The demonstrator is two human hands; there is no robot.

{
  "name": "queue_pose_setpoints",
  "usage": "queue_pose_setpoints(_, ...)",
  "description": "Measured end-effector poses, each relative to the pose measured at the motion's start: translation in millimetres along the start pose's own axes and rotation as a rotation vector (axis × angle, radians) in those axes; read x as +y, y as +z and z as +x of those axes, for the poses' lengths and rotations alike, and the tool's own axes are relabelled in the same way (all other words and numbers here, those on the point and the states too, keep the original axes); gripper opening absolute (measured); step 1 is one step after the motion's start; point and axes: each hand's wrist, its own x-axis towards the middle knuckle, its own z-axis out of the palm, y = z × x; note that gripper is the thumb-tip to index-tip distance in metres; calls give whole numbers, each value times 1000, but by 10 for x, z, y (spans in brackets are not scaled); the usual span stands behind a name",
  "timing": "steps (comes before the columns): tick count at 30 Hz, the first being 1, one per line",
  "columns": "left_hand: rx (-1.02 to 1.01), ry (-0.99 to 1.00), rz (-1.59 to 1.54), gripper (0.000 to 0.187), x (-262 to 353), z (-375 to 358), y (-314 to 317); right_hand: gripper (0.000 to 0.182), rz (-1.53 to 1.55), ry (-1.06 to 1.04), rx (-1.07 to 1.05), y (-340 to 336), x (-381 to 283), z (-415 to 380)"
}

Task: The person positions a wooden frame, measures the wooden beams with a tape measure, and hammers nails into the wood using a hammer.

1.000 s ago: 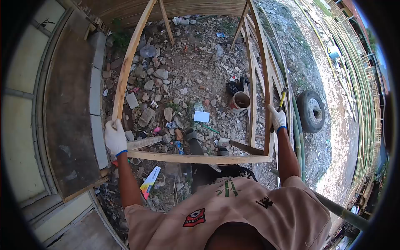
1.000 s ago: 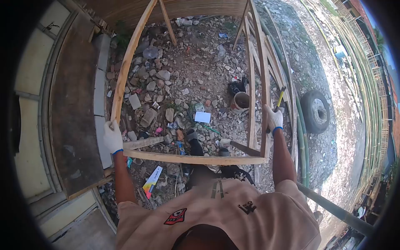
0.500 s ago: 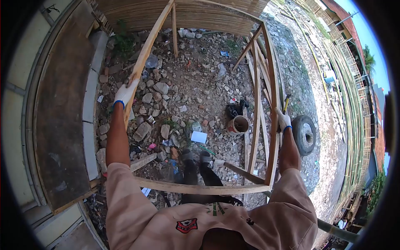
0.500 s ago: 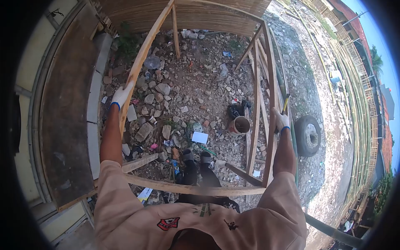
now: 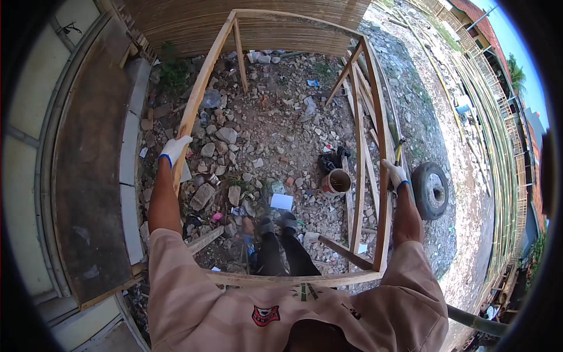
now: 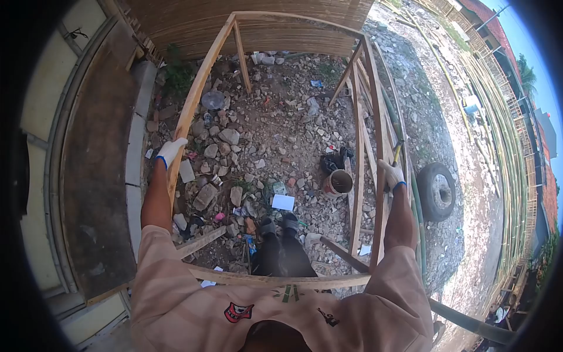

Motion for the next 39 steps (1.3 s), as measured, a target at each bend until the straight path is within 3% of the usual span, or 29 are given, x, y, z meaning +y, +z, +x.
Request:
queue_pose_setpoints(3,40,-23,15,92,-111,-215,30,52,11,-72,47,53,-35,-44)
queue_pose_setpoints(6,52,0,-3,87,-144,-364,-4,59,-53,-102,90,69,61,-115)
queue_pose_setpoints(10,73,20,2,81,-105,-333,9,66,-5,-44,-4,40,-120,-338)
queue_pose_setpoints(15,94,4,42,81,-13,-334,22,64,25,-33,26,39,-55,-160)
queue_pose_setpoints(17,132,-9,82,79,-39,-232,26,66,62,44,-88,-38,-161,-162)
queue_pose_setpoints(22,67,-13,59,74,130,-274,16,77,-26,70,-48,-37,-180,126)
queue_pose_setpoints(26,18,27,-9,66,61,-106,-13,57,118,111,-222,-38,-15,614)
queue_pose_setpoints(30,-92,90,-103,66,320,106,-152,52,265,95,-257,25,-204,561)
queue_pose_setpoints(31,-92,59,-94,70,555,303,-184,51,154,-4,-135,77,-290,498)
queue_pose_setpoints(33,-122,-89,-73,80,520,335,-120,55,-78,135,-91,4,-499,262)
queue_pose_setpoints(34,-127,-67,-82,86,496,410,-121,61,-130,69,-36,48,-316,462)
queue_pose_setpoints(37,48,60,55,84,262,594,-67,67,4,-28,-108,99,-436,221)
queue_pose_setpoints(39,42,64,35,82,308,555,-85,68,-2,-8,-90,74,-631,-18)
